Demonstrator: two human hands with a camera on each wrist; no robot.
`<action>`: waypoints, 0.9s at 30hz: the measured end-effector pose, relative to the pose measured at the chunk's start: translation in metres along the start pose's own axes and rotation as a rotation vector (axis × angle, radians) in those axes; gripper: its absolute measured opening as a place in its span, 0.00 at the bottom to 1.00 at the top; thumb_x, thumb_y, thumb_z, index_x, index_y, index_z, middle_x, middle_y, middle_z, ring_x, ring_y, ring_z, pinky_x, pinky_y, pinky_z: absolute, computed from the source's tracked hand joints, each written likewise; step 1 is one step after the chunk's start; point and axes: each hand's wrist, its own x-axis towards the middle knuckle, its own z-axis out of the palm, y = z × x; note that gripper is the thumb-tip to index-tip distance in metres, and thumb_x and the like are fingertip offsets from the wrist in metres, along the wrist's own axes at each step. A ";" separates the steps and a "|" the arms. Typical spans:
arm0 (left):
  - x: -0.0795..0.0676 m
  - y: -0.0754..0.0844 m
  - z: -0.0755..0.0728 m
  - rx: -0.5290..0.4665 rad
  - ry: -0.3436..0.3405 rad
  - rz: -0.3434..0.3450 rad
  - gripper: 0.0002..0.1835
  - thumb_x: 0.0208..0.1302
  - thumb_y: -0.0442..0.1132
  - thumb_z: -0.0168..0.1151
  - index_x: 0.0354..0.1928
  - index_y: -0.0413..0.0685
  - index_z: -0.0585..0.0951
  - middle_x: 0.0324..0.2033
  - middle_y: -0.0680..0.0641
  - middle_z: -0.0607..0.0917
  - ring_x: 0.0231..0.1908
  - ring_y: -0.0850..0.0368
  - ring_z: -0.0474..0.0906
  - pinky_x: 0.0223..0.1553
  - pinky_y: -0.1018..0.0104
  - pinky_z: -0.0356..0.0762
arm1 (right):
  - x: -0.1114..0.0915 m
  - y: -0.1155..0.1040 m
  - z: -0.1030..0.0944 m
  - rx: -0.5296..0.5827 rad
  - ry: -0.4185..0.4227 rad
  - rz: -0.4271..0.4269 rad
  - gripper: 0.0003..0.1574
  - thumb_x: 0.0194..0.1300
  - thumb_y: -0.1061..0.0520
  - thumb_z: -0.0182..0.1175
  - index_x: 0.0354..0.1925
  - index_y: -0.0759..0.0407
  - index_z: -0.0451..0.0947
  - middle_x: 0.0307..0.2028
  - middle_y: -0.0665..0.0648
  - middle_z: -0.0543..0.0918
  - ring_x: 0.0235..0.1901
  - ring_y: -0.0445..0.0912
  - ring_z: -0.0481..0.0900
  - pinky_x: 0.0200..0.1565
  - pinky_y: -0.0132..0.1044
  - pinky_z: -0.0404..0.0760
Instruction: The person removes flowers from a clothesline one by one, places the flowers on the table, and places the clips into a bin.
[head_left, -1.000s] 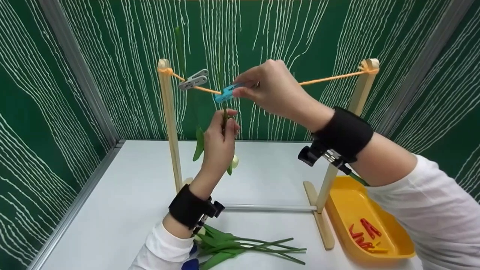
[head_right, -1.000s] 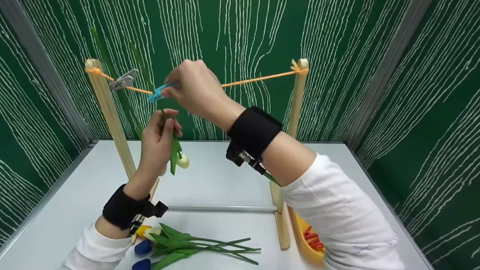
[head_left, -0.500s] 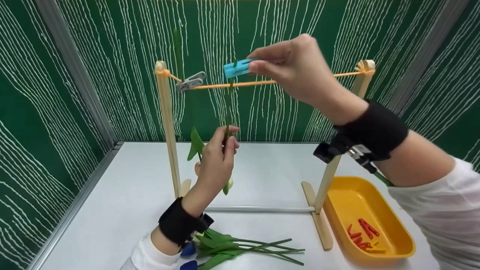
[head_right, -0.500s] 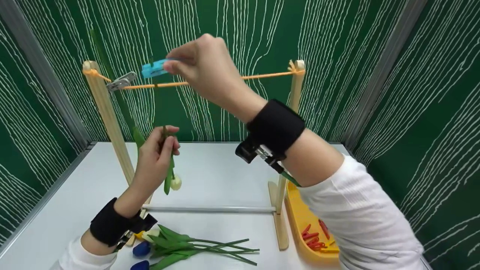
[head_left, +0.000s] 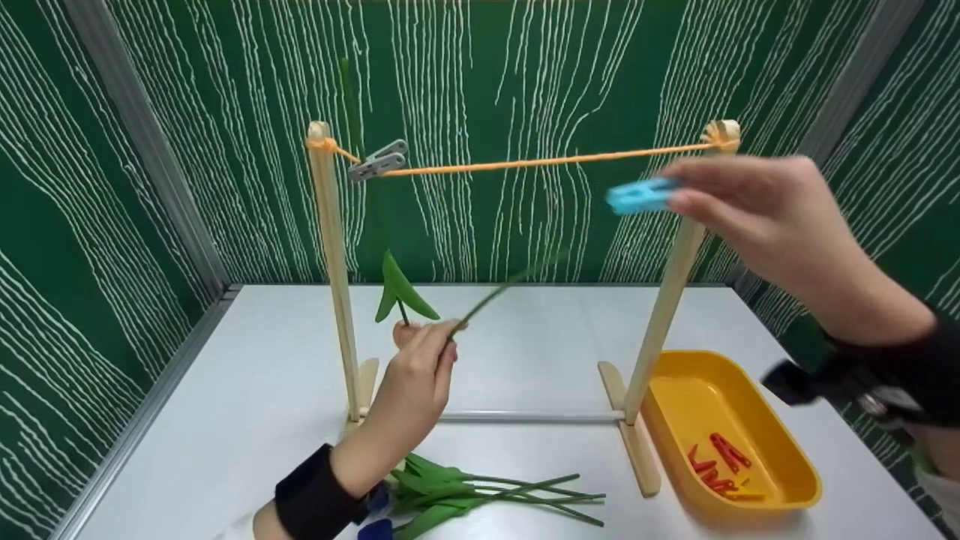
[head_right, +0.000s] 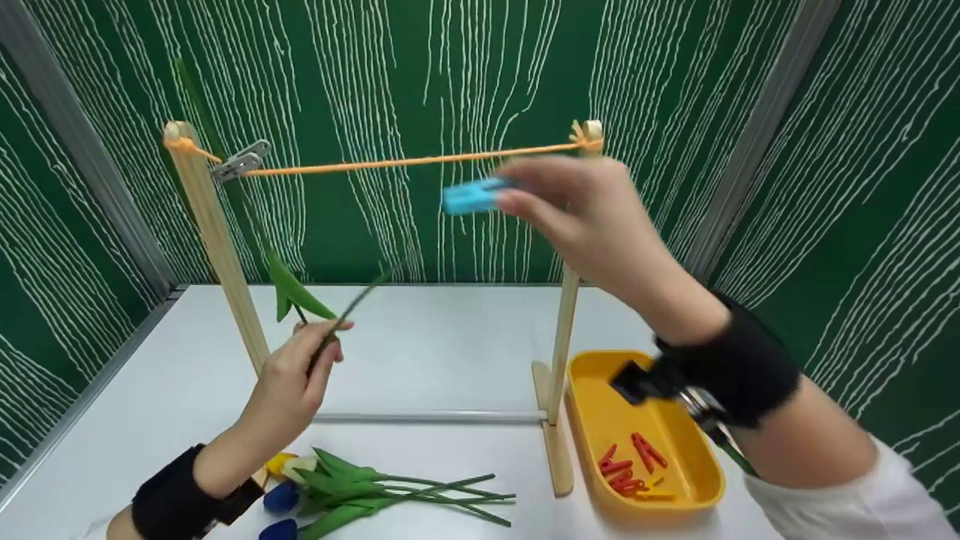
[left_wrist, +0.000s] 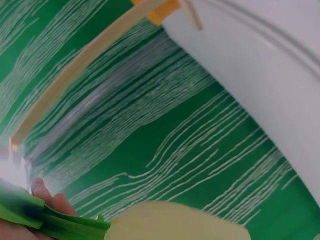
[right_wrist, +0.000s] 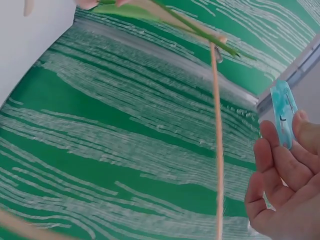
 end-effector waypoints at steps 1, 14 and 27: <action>-0.006 -0.001 0.001 0.018 -0.014 0.016 0.12 0.66 0.27 0.53 0.50 0.37 0.76 0.31 0.48 0.78 0.31 0.60 0.74 0.38 0.66 0.76 | -0.011 0.007 -0.002 -0.007 0.007 0.034 0.15 0.61 0.63 0.62 0.48 0.59 0.82 0.37 0.41 0.85 0.25 0.38 0.75 0.29 0.18 0.74; -0.071 -0.015 0.015 0.069 -0.499 -0.085 0.16 0.68 0.32 0.54 0.57 0.46 0.76 0.30 0.53 0.71 0.27 0.66 0.64 0.29 0.75 0.68 | -0.137 0.089 0.003 -0.084 -0.007 0.456 0.19 0.58 0.56 0.66 0.48 0.62 0.80 0.33 0.27 0.77 0.27 0.30 0.77 0.30 0.17 0.75; -0.105 -0.028 0.039 0.261 -0.927 -0.090 0.23 0.64 0.29 0.54 0.62 0.48 0.73 0.35 0.52 0.72 0.30 0.63 0.60 0.30 0.70 0.58 | -0.240 0.162 0.076 -0.105 -0.456 0.763 0.37 0.63 0.37 0.56 0.58 0.62 0.72 0.47 0.64 0.80 0.36 0.48 0.73 0.37 0.33 0.76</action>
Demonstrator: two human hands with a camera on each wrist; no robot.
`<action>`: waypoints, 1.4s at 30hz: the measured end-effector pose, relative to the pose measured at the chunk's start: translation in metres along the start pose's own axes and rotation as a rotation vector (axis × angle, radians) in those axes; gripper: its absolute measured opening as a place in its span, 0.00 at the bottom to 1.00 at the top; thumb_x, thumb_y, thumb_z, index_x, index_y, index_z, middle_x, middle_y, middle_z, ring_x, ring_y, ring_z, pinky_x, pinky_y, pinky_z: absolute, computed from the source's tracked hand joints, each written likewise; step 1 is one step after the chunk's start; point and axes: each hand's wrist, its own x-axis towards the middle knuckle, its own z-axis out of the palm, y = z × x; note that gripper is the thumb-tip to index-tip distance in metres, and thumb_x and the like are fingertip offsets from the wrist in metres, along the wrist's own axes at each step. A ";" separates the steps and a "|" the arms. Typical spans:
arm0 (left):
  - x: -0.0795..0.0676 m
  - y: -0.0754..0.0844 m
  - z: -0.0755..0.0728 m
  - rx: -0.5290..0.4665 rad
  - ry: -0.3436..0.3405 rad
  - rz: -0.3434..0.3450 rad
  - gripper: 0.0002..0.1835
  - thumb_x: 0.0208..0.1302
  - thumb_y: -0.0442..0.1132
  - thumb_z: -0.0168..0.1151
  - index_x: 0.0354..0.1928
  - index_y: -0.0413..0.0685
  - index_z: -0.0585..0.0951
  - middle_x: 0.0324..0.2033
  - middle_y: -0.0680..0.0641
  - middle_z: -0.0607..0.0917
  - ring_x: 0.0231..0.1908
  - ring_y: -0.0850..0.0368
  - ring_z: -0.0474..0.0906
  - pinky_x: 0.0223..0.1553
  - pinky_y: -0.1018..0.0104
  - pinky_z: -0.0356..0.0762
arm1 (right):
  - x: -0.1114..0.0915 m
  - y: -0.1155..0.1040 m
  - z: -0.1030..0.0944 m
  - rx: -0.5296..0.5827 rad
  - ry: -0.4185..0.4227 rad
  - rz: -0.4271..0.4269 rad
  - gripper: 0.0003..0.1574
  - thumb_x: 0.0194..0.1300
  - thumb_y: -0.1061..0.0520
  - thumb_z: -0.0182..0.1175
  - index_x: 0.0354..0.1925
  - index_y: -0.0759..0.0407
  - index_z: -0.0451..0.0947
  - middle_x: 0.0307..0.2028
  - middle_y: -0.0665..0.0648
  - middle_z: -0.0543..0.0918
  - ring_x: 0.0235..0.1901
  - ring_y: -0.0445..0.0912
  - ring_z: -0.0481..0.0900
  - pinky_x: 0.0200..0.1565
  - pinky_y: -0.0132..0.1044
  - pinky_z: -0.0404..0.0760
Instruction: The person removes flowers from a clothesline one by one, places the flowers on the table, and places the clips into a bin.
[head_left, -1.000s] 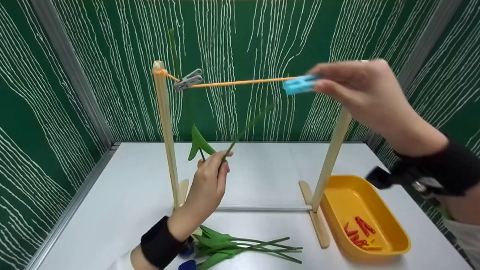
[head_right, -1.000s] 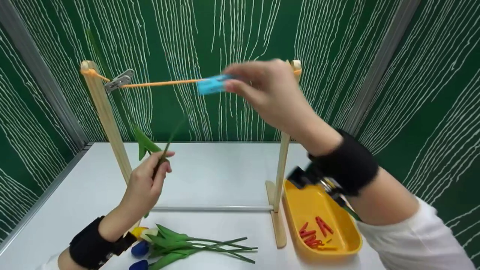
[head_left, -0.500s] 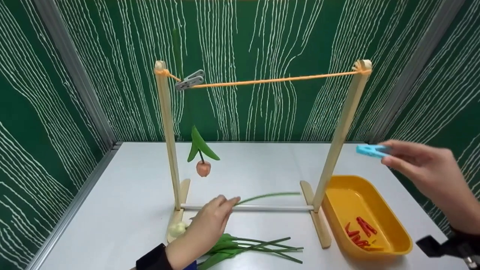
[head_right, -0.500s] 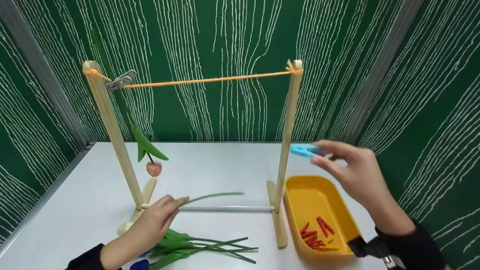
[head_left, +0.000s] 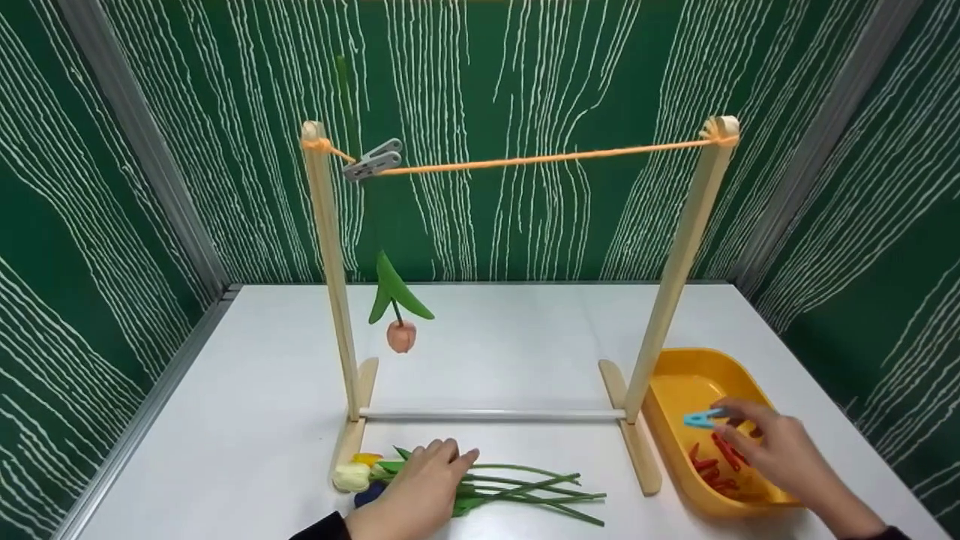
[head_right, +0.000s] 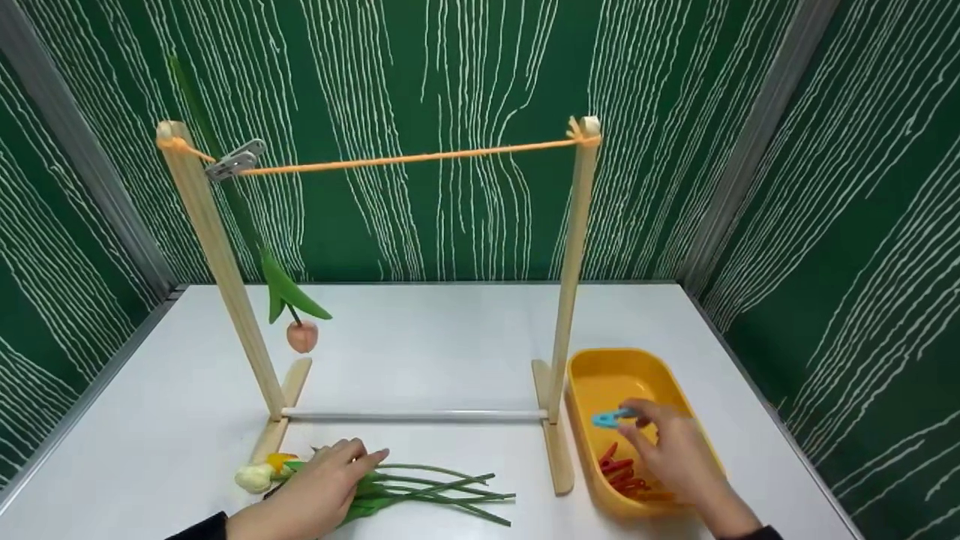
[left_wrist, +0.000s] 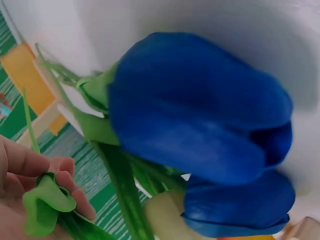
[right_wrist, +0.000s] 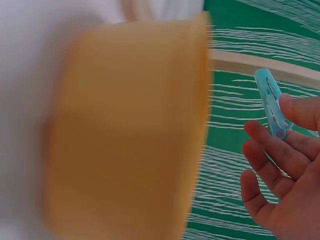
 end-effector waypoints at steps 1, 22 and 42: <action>0.000 0.000 0.002 0.016 -0.016 0.001 0.24 0.63 0.29 0.55 0.62 0.48 0.73 0.36 0.52 0.73 0.31 0.62 0.60 0.31 0.70 0.59 | 0.001 0.005 0.005 -0.010 -0.027 0.019 0.39 0.63 0.36 0.56 0.59 0.63 0.71 0.49 0.65 0.79 0.37 0.48 0.72 0.38 0.35 0.76; -0.003 -0.012 0.031 0.125 -0.018 0.081 0.21 0.66 0.44 0.56 0.60 0.53 0.75 0.40 0.50 0.75 0.33 0.62 0.62 0.32 0.71 0.57 | 0.011 0.026 0.040 0.043 -0.234 0.120 0.31 0.56 0.49 0.66 0.53 0.65 0.76 0.42 0.56 0.82 0.33 0.44 0.76 0.40 0.36 0.82; -0.003 -0.006 -0.043 0.028 0.296 0.036 0.24 0.65 0.39 0.57 0.64 0.48 0.70 0.49 0.47 0.77 0.53 0.52 0.71 0.51 0.54 0.68 | 0.012 -0.052 -0.012 -0.148 -0.071 -0.256 0.31 0.57 0.43 0.65 0.53 0.61 0.77 0.50 0.65 0.81 0.46 0.58 0.79 0.45 0.54 0.79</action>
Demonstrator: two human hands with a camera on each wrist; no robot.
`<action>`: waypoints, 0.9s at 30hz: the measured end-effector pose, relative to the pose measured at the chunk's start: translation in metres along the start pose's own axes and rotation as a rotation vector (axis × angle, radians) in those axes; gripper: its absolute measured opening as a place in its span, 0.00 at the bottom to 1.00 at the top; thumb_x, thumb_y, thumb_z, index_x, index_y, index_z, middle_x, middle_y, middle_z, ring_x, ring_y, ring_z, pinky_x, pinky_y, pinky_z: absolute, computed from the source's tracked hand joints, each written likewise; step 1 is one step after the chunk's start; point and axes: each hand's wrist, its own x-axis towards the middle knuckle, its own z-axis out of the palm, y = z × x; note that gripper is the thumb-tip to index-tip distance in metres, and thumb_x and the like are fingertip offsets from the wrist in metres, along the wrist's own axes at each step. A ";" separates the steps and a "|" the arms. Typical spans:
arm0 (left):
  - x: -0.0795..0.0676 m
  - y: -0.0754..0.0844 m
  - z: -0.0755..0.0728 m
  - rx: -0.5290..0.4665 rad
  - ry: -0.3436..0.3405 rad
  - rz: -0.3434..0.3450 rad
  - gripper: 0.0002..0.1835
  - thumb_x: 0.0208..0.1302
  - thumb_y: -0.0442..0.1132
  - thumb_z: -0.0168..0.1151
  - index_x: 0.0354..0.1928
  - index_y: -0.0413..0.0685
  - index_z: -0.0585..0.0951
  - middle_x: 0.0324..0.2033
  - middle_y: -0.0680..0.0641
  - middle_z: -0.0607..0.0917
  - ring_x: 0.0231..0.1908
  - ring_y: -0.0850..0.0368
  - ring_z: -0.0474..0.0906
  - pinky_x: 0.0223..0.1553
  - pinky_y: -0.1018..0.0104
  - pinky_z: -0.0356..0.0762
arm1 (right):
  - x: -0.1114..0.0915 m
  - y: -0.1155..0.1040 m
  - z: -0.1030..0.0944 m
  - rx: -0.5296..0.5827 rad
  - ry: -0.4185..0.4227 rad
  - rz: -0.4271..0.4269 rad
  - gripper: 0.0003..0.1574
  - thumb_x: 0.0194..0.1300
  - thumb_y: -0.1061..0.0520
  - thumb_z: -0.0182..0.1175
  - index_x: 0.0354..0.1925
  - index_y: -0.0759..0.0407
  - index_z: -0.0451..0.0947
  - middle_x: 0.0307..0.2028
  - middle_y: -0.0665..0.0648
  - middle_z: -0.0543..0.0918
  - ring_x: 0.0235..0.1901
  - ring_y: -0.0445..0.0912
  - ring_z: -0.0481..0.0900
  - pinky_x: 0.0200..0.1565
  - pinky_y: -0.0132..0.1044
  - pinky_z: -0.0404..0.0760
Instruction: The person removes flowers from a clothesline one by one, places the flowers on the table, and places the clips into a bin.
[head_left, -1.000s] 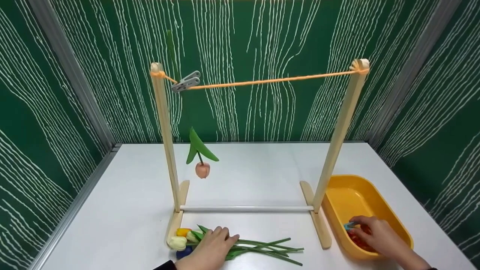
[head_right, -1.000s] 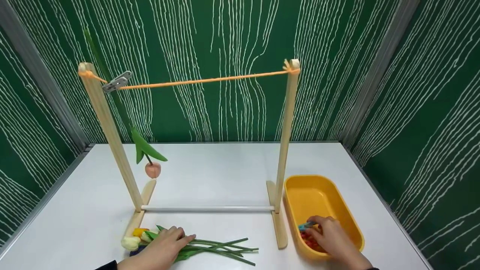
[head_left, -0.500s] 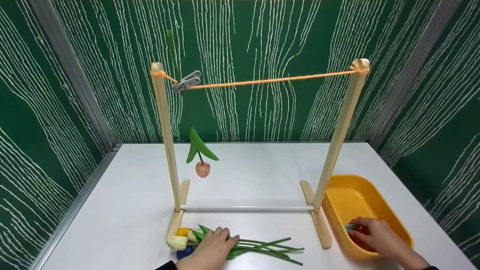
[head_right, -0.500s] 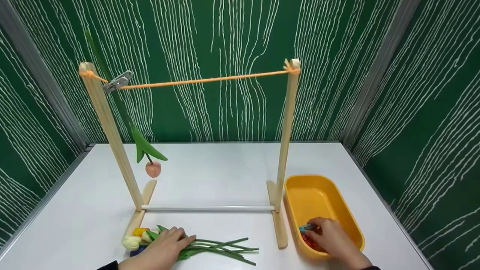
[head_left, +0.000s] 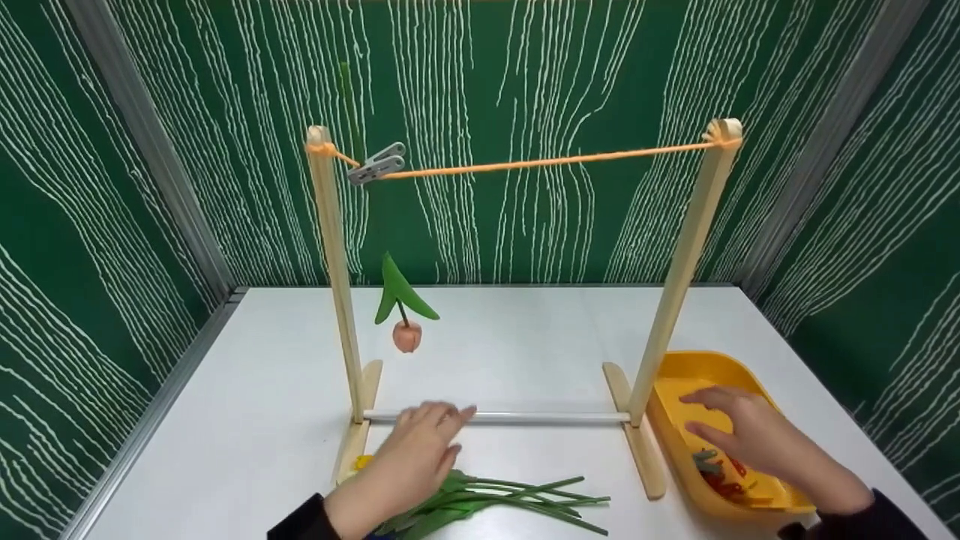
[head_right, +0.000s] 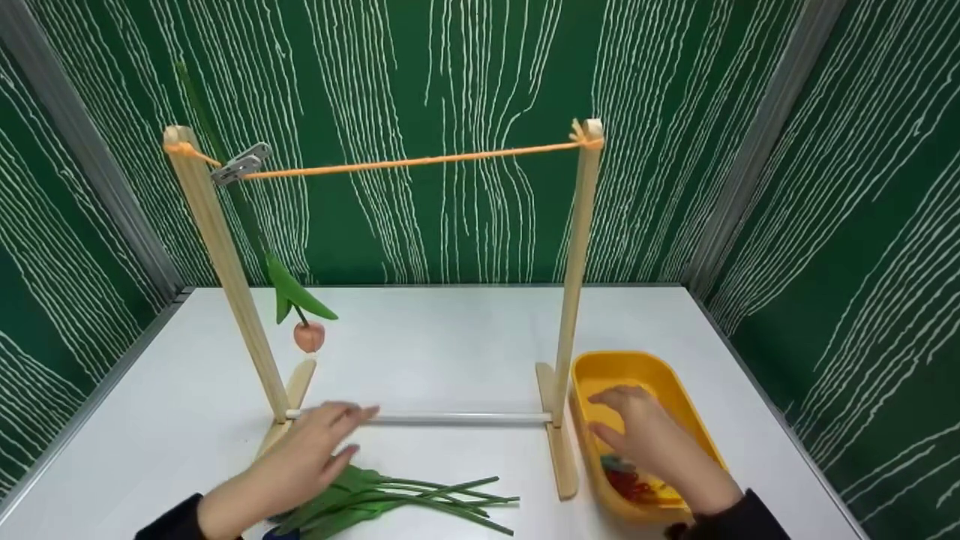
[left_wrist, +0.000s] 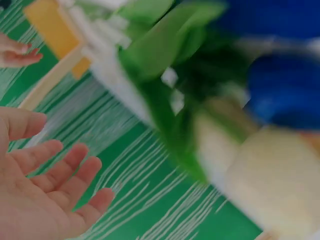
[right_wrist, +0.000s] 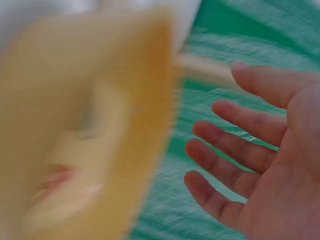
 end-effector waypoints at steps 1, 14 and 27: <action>0.002 0.000 -0.008 -0.005 0.069 0.006 0.24 0.65 0.38 0.58 0.63 0.47 0.70 0.49 0.47 0.77 0.53 0.52 0.72 0.52 0.53 0.68 | 0.003 -0.011 -0.007 -0.016 0.050 -0.078 0.27 0.58 0.47 0.66 0.51 0.60 0.78 0.49 0.63 0.81 0.47 0.59 0.79 0.45 0.55 0.78; 0.035 -0.015 -0.094 -0.152 0.783 -0.070 0.24 0.62 0.29 0.58 0.60 0.37 0.70 0.55 0.39 0.73 0.55 0.48 0.70 0.58 0.55 0.70 | 0.070 -0.167 -0.095 -0.064 0.507 -0.850 0.14 0.57 0.61 0.64 0.44 0.60 0.82 0.44 0.56 0.84 0.46 0.49 0.78 0.50 0.30 0.75; 0.087 -0.021 -0.119 -0.472 0.927 -0.243 0.30 0.70 0.30 0.46 0.71 0.37 0.52 0.62 0.40 0.67 0.63 0.54 0.64 0.61 0.59 0.67 | 0.130 -0.276 -0.140 0.076 0.630 -0.744 0.15 0.64 0.56 0.61 0.47 0.61 0.80 0.46 0.56 0.83 0.51 0.48 0.75 0.56 0.38 0.71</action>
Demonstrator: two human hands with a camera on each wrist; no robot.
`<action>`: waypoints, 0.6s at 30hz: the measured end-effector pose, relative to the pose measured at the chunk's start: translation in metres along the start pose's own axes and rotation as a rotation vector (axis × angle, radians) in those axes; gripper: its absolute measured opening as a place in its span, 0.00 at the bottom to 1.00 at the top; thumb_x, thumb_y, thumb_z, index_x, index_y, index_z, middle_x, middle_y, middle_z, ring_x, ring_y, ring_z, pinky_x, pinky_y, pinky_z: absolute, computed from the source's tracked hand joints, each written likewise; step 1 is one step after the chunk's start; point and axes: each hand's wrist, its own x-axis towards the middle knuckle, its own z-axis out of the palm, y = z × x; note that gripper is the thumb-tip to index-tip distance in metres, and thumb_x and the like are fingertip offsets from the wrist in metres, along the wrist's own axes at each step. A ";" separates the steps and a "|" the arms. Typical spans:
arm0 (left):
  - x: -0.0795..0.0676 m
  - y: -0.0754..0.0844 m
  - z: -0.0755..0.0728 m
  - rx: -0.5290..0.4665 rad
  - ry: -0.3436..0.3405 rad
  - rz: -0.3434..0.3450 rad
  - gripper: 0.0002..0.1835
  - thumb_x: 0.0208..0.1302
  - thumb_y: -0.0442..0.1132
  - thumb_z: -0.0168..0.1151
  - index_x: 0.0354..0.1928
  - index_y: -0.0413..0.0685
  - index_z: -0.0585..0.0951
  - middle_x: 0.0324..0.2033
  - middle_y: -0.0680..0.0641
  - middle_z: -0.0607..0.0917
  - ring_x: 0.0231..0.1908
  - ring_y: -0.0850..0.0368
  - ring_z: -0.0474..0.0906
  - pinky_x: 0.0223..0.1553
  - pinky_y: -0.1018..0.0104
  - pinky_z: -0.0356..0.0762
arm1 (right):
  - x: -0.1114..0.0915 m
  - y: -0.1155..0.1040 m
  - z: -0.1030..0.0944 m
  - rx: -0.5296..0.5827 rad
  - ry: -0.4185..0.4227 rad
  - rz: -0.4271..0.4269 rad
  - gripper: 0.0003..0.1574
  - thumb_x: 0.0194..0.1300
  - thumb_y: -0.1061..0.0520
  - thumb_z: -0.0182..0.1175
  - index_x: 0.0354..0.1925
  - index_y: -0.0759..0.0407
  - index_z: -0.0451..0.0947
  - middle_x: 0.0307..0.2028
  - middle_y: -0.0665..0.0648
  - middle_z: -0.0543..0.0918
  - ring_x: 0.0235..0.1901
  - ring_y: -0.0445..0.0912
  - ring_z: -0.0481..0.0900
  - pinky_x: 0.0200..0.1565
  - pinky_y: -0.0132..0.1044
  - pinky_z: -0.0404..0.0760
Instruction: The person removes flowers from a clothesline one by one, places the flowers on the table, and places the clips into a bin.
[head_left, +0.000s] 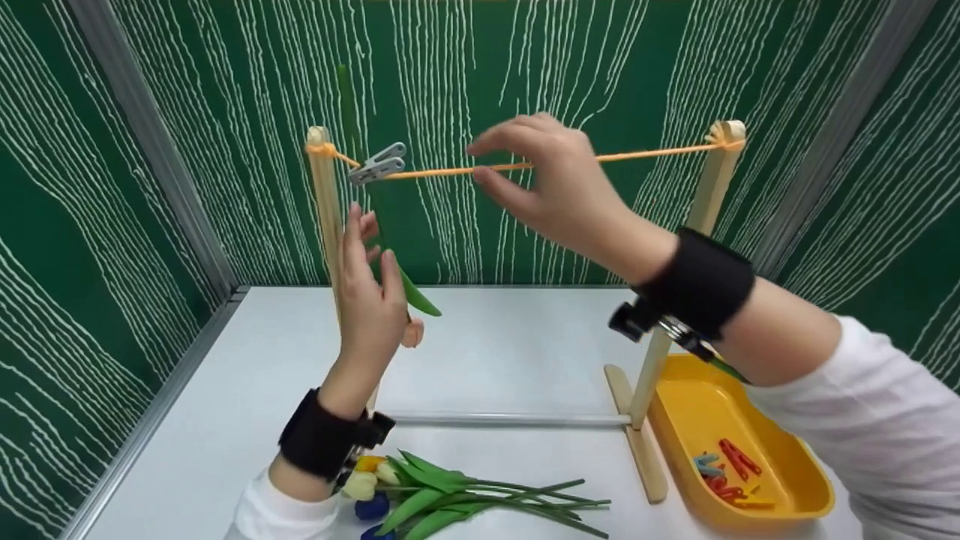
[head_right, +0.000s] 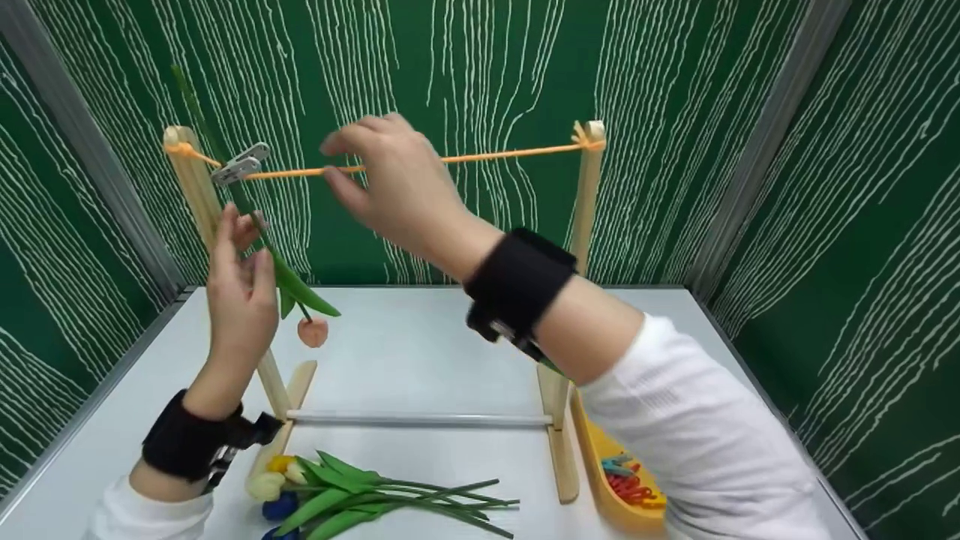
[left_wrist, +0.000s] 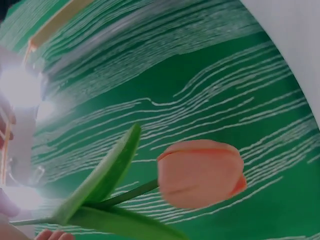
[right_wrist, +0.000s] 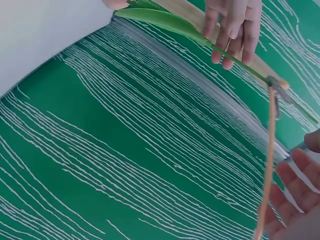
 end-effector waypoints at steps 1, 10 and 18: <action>0.003 -0.001 0.003 -0.037 0.010 -0.017 0.29 0.71 0.29 0.46 0.71 0.37 0.52 0.60 0.40 0.69 0.61 0.54 0.67 0.60 0.60 0.68 | 0.006 -0.002 0.003 0.003 -0.029 0.033 0.16 0.65 0.55 0.60 0.48 0.61 0.80 0.48 0.55 0.83 0.50 0.47 0.76 0.55 0.37 0.72; 0.011 -0.013 0.020 -0.179 0.067 -0.045 0.17 0.74 0.33 0.41 0.61 0.39 0.69 0.37 0.43 0.75 0.38 0.57 0.71 0.40 0.70 0.71 | 0.045 -0.019 0.027 0.047 -0.290 0.234 0.28 0.66 0.44 0.57 0.58 0.58 0.73 0.46 0.54 0.82 0.35 0.41 0.75 0.37 0.28 0.74; 0.010 -0.015 0.022 -0.139 0.134 -0.032 0.17 0.75 0.34 0.40 0.60 0.40 0.71 0.36 0.43 0.74 0.39 0.56 0.69 0.37 0.69 0.66 | 0.054 -0.022 0.041 0.253 -0.307 0.246 0.20 0.62 0.45 0.62 0.46 0.56 0.80 0.32 0.48 0.84 0.29 0.36 0.75 0.31 0.28 0.70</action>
